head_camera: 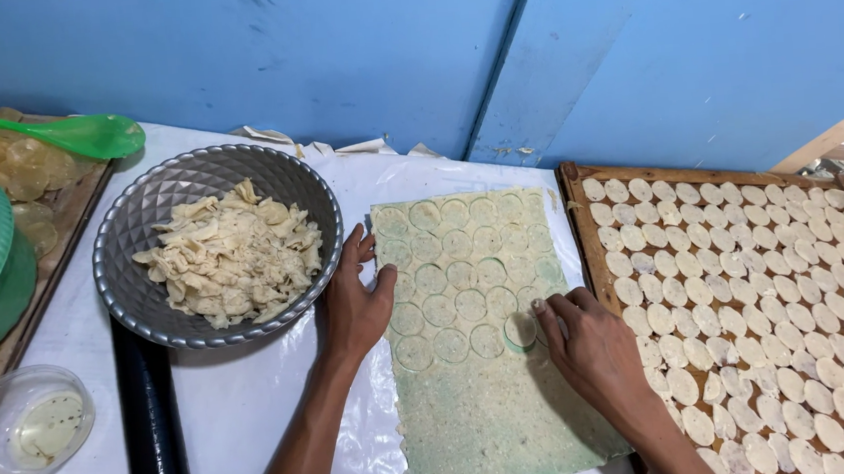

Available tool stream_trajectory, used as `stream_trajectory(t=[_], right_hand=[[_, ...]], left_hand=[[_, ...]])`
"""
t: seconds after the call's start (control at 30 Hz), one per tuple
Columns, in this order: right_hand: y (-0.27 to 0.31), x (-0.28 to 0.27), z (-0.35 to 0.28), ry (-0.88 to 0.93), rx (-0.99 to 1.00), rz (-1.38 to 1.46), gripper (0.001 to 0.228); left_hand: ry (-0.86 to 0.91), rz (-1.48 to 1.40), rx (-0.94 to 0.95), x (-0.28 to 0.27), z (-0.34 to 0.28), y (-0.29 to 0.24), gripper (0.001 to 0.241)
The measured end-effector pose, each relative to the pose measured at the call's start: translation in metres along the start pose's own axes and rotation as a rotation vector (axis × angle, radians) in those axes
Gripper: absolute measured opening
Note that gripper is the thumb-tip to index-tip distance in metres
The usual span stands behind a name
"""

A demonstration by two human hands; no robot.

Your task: Use a small circular mold to cut uniform pieces of dough from a flat sheet.

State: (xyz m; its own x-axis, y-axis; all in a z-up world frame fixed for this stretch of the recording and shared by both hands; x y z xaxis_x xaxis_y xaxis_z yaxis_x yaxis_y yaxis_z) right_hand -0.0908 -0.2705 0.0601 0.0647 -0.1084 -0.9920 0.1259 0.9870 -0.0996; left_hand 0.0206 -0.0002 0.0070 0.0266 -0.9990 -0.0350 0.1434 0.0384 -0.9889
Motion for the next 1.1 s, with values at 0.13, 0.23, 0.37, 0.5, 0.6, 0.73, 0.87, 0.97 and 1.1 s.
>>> stream_trajectory(t=[0.13, 0.23, 0.37, 0.5, 0.6, 0.73, 0.87, 0.97, 1.1], right_hand=[[0.011, -0.021, -0.001, 0.087, 0.118, 0.235, 0.043], [0.033, -0.045, -0.015, 0.528, 0.321, 0.85, 0.034], [0.056, -0.022, -0.033, 0.521, 0.125, 0.713, 0.037], [0.089, -0.002, -0.049, 0.188, -0.145, 0.313, 0.051], [0.113, 0.013, -0.054, 0.07, -0.368, 0.159, 0.054], [0.128, 0.02, -0.055, 0.021, -0.455, 0.141, 0.051], [0.132, 0.023, -0.052, 0.03, -0.47, 0.069, 0.046], [0.136, 0.03, -0.051, 0.054, -0.482, 0.04, 0.042], [0.143, 0.042, -0.053, -0.044, -0.421, -0.137, 0.048]], left_hand=[[-0.015, -0.014, 0.014, 0.001, 0.002, 0.005, 0.069], [-0.027, -0.067, 0.036, 0.0, 0.002, 0.004, 0.069], [-0.021, -0.132, -0.018, -0.001, 0.002, -0.001, 0.072], [-0.03, -0.173, -0.003, 0.0, 0.003, 0.008, 0.072], [-0.033, -0.176, -0.006, 0.0, 0.003, 0.006, 0.071], [-0.018, -0.182, -0.031, -0.001, 0.002, 0.003, 0.072], [-0.019, -0.176, -0.025, 0.0, 0.003, 0.004, 0.072], [-0.016, -0.18, -0.03, -0.001, 0.003, 0.004, 0.072], [-0.012, -0.197, -0.046, 0.0, 0.002, 0.004, 0.072]])
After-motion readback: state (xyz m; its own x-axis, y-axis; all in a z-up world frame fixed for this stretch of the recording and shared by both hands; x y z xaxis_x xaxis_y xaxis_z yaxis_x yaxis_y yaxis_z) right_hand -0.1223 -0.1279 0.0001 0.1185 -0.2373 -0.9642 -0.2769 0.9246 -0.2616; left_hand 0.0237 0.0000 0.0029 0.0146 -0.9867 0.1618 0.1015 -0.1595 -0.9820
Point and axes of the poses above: each hand's wrist, its own z-axis towards the middle knuckle, its own x-axis out of the palm, y = z × x, the point moved 2 cm from there along z, towards the middle knuckle, and after that the axes turned 15 degrees about -z, right-handed, at the moved point
